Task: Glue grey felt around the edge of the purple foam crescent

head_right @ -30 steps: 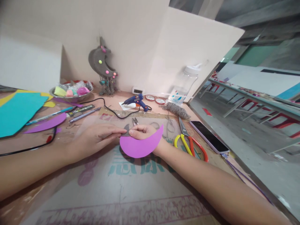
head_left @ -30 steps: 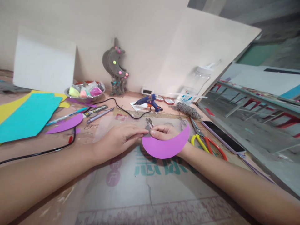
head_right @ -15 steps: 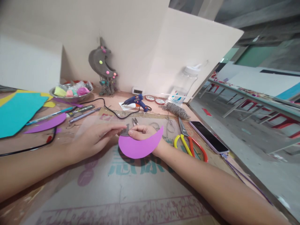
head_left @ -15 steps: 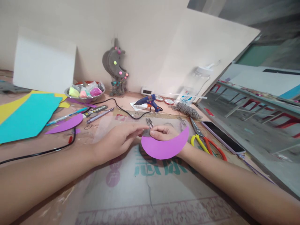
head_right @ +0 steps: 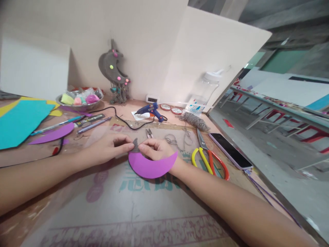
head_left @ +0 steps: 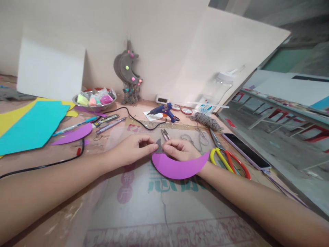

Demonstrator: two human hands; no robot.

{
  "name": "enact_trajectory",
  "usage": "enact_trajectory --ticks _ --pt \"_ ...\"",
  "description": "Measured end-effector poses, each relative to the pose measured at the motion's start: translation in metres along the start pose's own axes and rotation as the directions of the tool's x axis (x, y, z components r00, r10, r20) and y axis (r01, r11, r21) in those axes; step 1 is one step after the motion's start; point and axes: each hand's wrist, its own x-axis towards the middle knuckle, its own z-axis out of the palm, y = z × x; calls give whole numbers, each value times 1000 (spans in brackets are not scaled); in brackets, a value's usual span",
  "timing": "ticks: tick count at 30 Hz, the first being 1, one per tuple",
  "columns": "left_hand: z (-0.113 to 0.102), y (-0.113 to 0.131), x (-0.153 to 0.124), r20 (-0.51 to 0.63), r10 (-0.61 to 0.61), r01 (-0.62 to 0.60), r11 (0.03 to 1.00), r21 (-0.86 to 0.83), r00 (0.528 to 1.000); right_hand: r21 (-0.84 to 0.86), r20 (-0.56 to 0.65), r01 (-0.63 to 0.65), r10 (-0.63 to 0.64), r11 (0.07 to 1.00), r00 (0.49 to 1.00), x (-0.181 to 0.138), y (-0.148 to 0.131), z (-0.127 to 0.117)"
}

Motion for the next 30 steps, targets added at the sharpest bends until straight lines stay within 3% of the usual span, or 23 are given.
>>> enact_trajectory --ticks 8,21,30 --pt "-1 -4 2 39 55 -53 998 -38 998 152 33 -23 18 988 999 0 0 -1" --pt "-2 -1 1 67 39 -35 998 -60 997 162 32 -72 68 984 997 2 1 -5" --pt "-1 -4 1 47 22 -22 1000 -16 999 -15 35 -76 77 997 996 2 1 -4"
